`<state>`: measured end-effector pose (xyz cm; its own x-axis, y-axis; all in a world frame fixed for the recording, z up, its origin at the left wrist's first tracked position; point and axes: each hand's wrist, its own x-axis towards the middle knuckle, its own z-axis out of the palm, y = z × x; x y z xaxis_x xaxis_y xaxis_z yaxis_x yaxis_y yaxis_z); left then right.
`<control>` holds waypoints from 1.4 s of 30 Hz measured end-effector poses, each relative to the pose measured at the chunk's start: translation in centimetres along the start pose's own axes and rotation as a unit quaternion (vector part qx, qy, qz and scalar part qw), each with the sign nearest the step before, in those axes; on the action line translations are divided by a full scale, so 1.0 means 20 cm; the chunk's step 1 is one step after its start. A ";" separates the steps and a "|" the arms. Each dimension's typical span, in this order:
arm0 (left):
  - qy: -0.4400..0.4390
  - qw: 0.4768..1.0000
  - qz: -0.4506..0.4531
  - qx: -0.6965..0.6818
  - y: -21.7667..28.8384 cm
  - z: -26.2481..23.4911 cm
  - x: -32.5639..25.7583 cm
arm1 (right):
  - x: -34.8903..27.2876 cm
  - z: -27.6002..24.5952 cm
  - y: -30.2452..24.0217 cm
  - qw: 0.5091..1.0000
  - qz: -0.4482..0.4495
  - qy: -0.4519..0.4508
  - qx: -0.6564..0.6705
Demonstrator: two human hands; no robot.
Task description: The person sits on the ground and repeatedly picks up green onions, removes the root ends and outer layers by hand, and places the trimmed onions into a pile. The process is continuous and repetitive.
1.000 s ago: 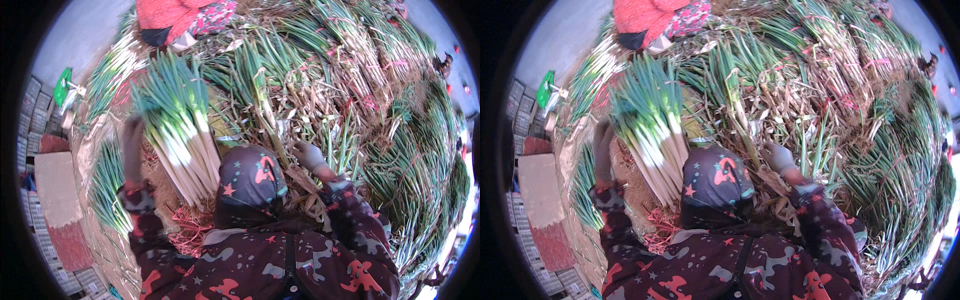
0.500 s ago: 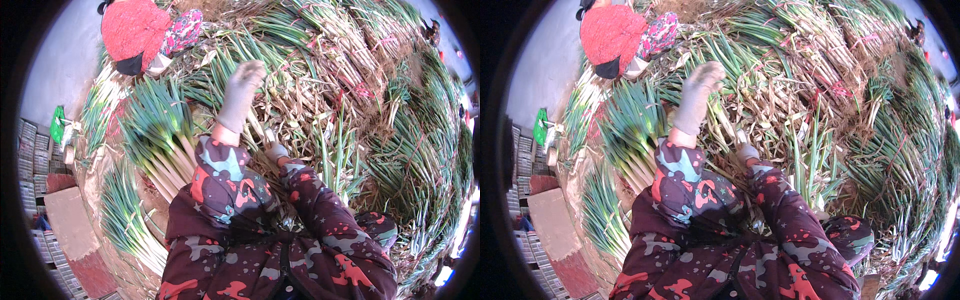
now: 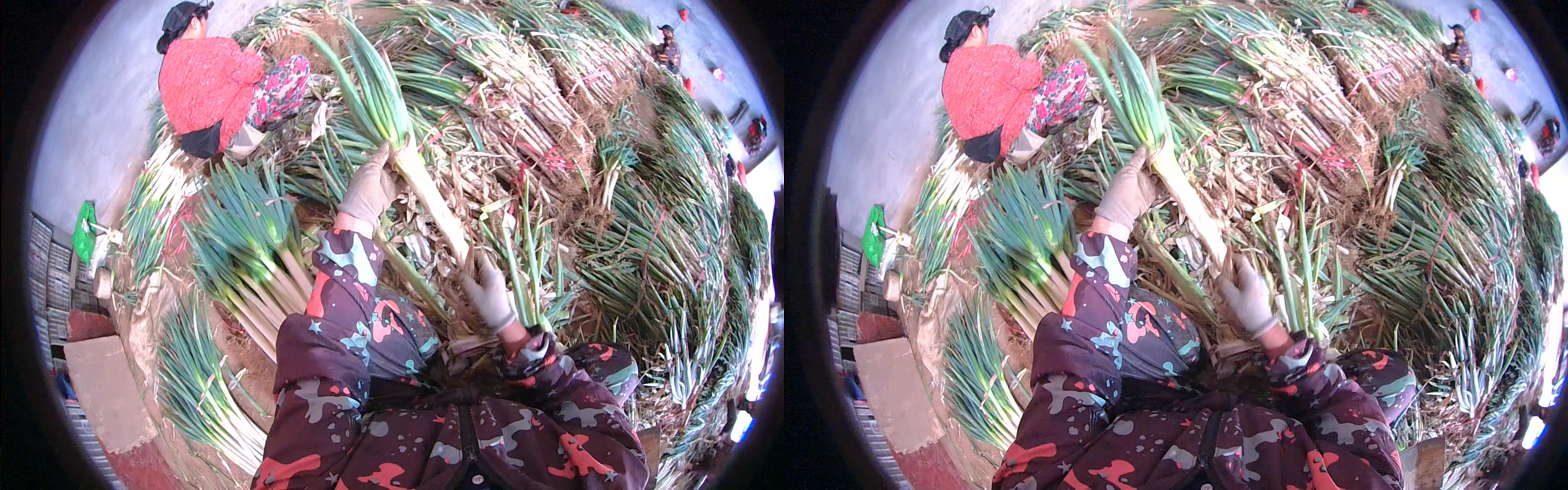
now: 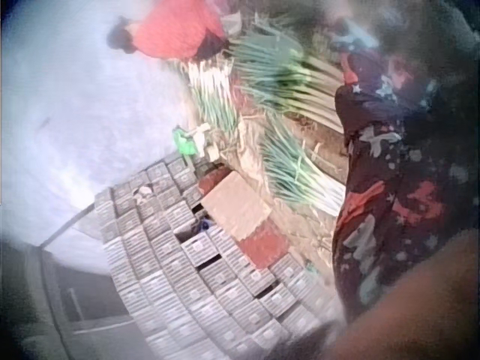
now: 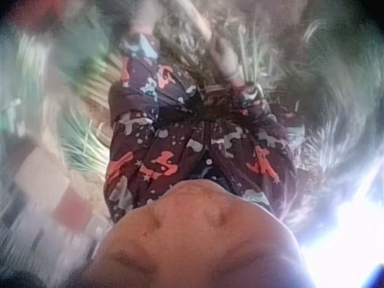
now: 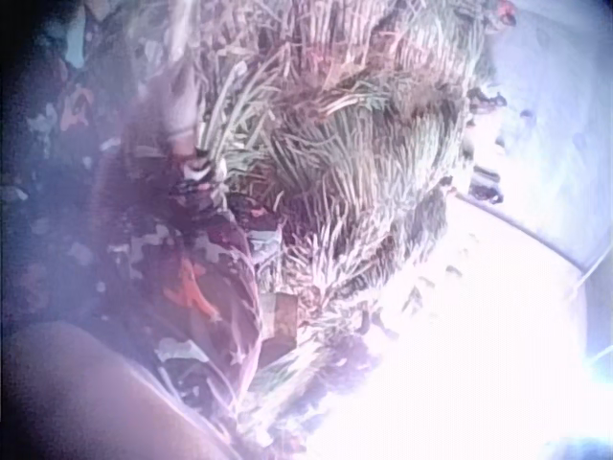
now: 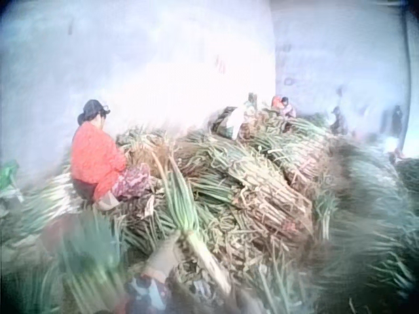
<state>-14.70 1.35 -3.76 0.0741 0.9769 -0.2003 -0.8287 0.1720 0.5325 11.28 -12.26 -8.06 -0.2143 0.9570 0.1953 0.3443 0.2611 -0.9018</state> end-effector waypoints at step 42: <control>-0.013 0.989 0.128 -0.078 0.03 0.22 -0.08 | -0.11 0.04 0.10 0.990 0.084 -0.016 0.114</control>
<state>-12.80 0.39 0.51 -0.1362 0.9893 -0.0524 -0.8975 -0.1009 0.4293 11.72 -13.86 -10.60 -0.2014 0.9792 0.0256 0.1631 0.0593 -0.9848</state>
